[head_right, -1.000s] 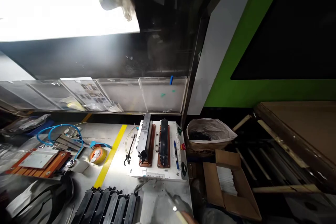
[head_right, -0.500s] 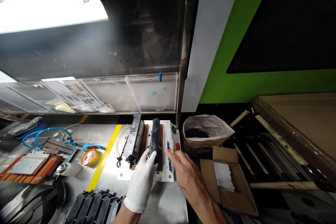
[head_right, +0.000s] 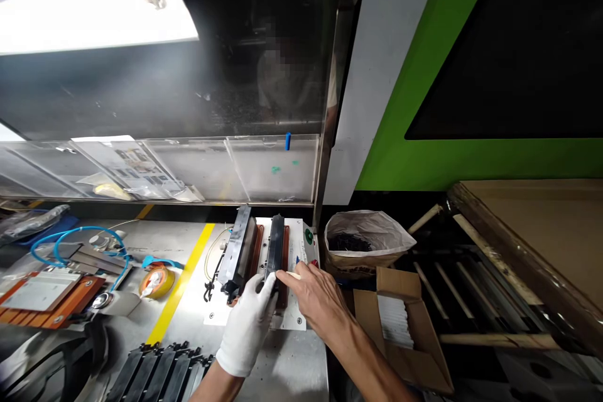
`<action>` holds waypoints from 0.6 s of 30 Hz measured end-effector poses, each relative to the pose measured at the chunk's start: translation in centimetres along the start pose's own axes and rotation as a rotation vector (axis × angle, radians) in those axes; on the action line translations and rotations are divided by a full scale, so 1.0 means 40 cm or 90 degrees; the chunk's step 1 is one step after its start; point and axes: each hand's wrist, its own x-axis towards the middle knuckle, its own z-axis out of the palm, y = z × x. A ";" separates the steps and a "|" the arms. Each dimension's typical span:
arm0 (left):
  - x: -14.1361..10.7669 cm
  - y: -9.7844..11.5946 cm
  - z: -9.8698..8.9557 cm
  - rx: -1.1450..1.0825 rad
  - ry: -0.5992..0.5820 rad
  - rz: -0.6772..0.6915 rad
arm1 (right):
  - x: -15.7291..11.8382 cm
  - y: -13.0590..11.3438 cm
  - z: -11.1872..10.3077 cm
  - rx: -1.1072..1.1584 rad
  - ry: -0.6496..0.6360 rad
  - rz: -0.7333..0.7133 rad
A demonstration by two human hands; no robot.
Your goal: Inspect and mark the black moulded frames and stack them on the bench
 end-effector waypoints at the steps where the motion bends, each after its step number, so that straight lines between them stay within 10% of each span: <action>1: 0.004 0.002 -0.004 -0.004 0.001 0.002 | 0.002 0.000 -0.004 -0.001 -0.002 0.000; 18: 0.041 0.002 -0.009 -0.040 -0.122 -0.021 | 0.029 -0.029 -0.028 -0.056 -0.001 0.034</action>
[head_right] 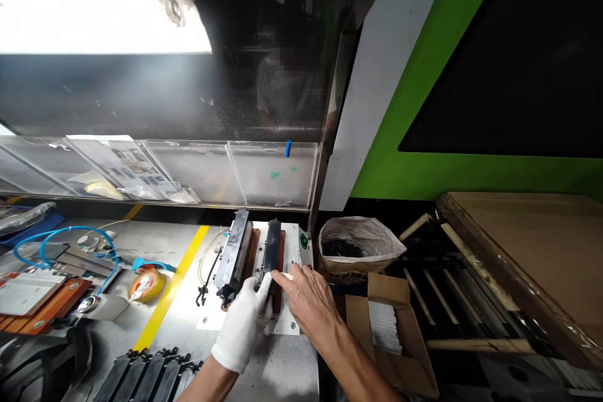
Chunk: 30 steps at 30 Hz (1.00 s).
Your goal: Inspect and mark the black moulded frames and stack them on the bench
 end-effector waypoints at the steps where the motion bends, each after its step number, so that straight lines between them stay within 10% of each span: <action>1: 0.003 0.001 -0.002 -0.004 -0.023 -0.009 | 0.004 -0.005 -0.001 -0.004 0.001 0.006; 7: 0.003 0.007 -0.010 -0.007 -0.089 -0.040 | 0.033 -0.011 0.019 0.031 0.061 0.021; 14: 0.042 0.052 -0.054 -0.129 0.079 -0.057 | 0.086 0.049 0.043 0.074 0.082 0.073; 30: 0.189 0.057 -0.048 -0.103 -0.059 -0.162 | 0.143 0.071 -0.015 0.009 0.006 0.031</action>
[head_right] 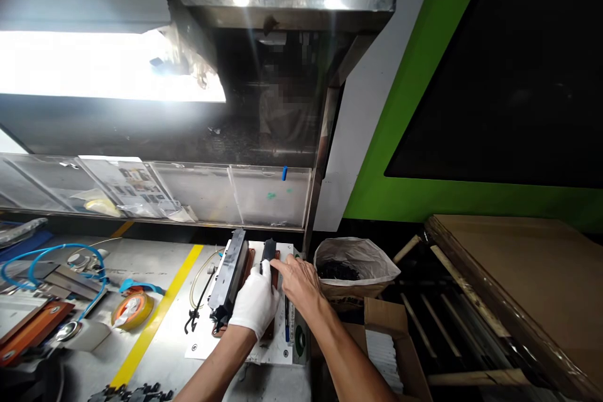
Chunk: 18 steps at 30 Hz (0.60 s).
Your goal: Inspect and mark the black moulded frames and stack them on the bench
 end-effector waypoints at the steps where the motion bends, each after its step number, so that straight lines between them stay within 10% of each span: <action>1: 0.004 -0.001 0.002 -0.009 0.002 0.005 | 0.002 -0.001 0.002 0.002 0.002 0.000; 12: 0.032 -0.021 0.031 -0.017 0.046 0.024 | 0.031 0.006 0.025 0.112 0.060 0.077; 18: 0.019 -0.001 -0.020 0.005 0.057 0.025 | -0.127 0.024 0.134 0.608 0.239 0.339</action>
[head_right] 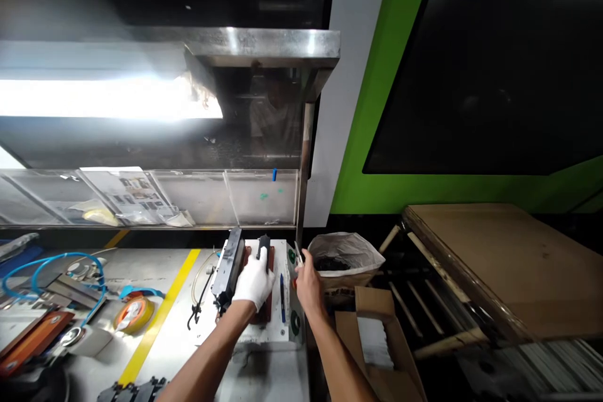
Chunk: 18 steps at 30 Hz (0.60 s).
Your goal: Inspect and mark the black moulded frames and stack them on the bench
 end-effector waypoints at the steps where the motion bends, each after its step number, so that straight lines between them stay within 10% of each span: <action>1: -0.007 0.002 -0.007 0.005 -0.012 -0.005 | -0.052 0.030 0.002 0.050 0.006 0.047; 6: -0.142 0.000 -0.035 -0.030 -0.052 0.044 | -0.336 0.132 0.083 0.209 -0.036 0.205; 11: -0.319 -0.040 -0.114 -0.091 0.167 0.149 | -0.435 0.175 0.178 0.385 -0.007 0.307; 15: -0.284 -0.102 -0.192 -0.028 0.319 0.075 | -0.479 0.209 0.182 0.411 -0.007 0.330; 18: -0.194 -0.133 -0.227 -0.049 0.257 -0.013 | -0.549 0.239 0.154 0.424 -0.003 0.367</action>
